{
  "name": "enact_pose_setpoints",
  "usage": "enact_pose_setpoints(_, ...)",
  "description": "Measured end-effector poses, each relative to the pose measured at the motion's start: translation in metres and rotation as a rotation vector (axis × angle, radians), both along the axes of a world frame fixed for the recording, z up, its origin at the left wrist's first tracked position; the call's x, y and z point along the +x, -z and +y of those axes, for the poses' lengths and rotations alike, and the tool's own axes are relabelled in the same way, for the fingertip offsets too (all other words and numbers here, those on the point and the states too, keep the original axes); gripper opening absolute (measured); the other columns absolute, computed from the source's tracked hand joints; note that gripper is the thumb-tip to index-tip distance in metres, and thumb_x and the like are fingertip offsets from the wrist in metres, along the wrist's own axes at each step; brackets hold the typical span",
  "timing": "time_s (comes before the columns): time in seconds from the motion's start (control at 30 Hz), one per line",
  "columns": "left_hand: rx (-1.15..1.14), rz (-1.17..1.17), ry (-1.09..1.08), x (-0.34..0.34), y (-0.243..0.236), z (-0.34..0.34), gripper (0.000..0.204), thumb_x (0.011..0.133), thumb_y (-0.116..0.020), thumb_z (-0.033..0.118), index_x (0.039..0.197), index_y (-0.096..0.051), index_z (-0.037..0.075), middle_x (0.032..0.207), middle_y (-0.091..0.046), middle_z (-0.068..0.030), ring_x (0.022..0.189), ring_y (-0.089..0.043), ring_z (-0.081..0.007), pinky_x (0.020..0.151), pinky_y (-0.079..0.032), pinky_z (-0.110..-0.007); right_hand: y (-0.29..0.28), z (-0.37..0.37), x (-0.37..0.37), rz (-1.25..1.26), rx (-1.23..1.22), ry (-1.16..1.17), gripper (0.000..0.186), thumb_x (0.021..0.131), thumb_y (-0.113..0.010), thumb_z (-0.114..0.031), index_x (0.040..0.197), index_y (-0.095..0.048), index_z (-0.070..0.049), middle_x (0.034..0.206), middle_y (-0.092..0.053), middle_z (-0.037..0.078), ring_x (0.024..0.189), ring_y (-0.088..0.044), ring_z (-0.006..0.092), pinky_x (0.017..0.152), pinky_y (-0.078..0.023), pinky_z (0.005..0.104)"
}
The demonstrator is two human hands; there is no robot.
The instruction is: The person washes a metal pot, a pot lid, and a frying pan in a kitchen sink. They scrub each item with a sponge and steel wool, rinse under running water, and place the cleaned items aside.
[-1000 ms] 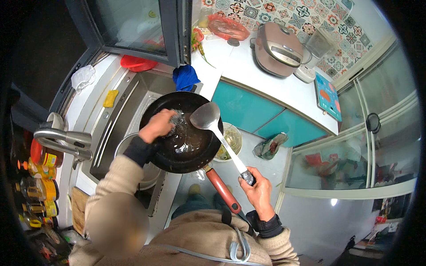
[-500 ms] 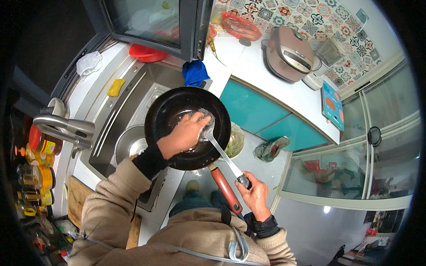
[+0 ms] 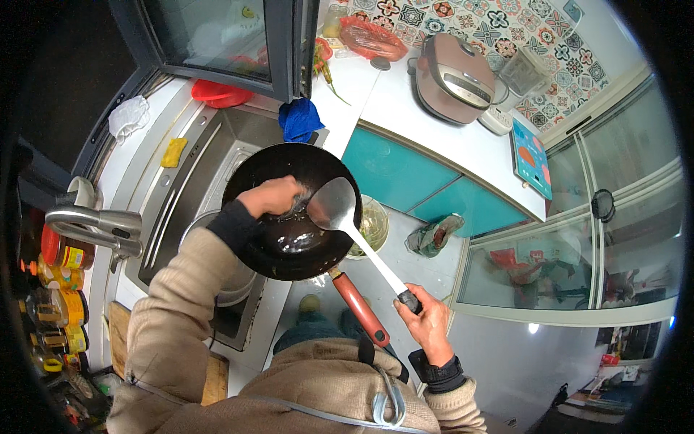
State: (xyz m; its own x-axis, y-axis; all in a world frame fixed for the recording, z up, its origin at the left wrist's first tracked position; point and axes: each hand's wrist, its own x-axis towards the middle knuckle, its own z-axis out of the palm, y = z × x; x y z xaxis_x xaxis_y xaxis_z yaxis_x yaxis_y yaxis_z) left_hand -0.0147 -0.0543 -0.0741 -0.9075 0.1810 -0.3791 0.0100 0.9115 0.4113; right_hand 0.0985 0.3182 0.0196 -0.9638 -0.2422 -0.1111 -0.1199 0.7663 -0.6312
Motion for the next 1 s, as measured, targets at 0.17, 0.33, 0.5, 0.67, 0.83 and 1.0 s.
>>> enact_pose_setpoints(0.17, 0.348, 0.464, 0.08, 0.015, -0.035, 0.011, 0.044, 0.085, -0.052, 0.004, 0.129, -0.051, 0.009, 0.125, -0.049, -0.0174, 0.108, -0.054, -0.0368, 0.093, -0.043, -0.041, 0.004, -0.008, 0.001, -0.008, 0.036, -0.047, 0.029, 0.074, -0.073, -0.011, 0.099, -0.064, -0.003, 0.068, -0.056, 0.003, 0.06, -0.049, 0.0085, 0.058, -0.044, 0.0237)
enact_pose_setpoints(0.33, 0.177, 0.375, -0.062, 0.039, -0.028, 0.031, 0.042, 0.085, -0.052, 0.004, 0.128, -0.051, 0.006, 0.123, -0.05, -0.017, 0.104, -0.054, -0.0393, 0.09, -0.044, -0.044, 0.015, -0.013, 0.005, -0.02, -0.026, 0.018, 0.029, 0.075, -0.073, -0.012, 0.1, -0.064, -0.002, 0.067, -0.055, 0.001, 0.059, -0.047, 0.0068, 0.056, -0.042, 0.0228)
enact_pose_setpoints(0.5, 0.009, 0.122, -0.02, 0.045, -0.014, 0.013, 0.038, 0.078, -0.054, 0.001, 0.116, -0.059, 0.003, 0.122, -0.052, -0.0206, 0.107, -0.054, -0.0434, 0.09, -0.046, -0.048, 0.028, -0.009, 0.004, -0.05, -0.063, 0.016, 0.03, 0.075, -0.073, -0.014, 0.101, -0.064, -0.003, 0.064, -0.054, 0.0, 0.057, -0.046, 0.0069, 0.054, -0.041, 0.0231)
enact_pose_setpoints(0.67, -0.185, -0.064, -0.037, 0.022, -0.008, -0.003, 0.036, 0.08, -0.056, 0.005, 0.117, -0.061, 0.005, 0.128, -0.05, -0.0204, 0.114, -0.052, -0.0437, 0.095, -0.045, -0.047, 0.028, 0.0, -0.001, 0.013, -0.064, 0.015, 0.029, 0.075, -0.074, -0.017, 0.102, -0.066, -0.009, 0.062, -0.056, 0.002, 0.054, -0.05, 0.0095, 0.053, -0.043, 0.025)
enact_pose_setpoints(0.83, 0.215, 0.493, -0.086, 0.016, -0.035, 0.01, 0.047, 0.083, -0.048, 0.0, 0.129, -0.052, 0.011, 0.126, -0.049, -0.0191, 0.106, -0.055, -0.0414, 0.091, -0.045, -0.045, 0.017, -0.004, 0.002, -0.022, -0.032, 0.015, 0.029, 0.075, -0.074, -0.015, 0.101, -0.065, -0.006, 0.063, -0.055, 0.001, 0.055, -0.048, 0.0081, 0.053, -0.042, 0.0241)
enact_pose_setpoints(1.0, 0.115, 0.489, -0.068, 0.036, -0.053, 0.04, 0.05, 0.083, -0.049, 0.0, 0.131, -0.049, 0.013, 0.129, -0.049, -0.0165, 0.099, -0.055, -0.0419, 0.09, -0.044, -0.046, 0.017, -0.008, 0.009, 0.008, -0.111, 0.006, 0.028, 0.074, -0.074, -0.011, 0.099, -0.064, -0.002, 0.065, -0.052, -0.003, 0.059, -0.044, 0.0057, 0.053, -0.039, 0.0226)
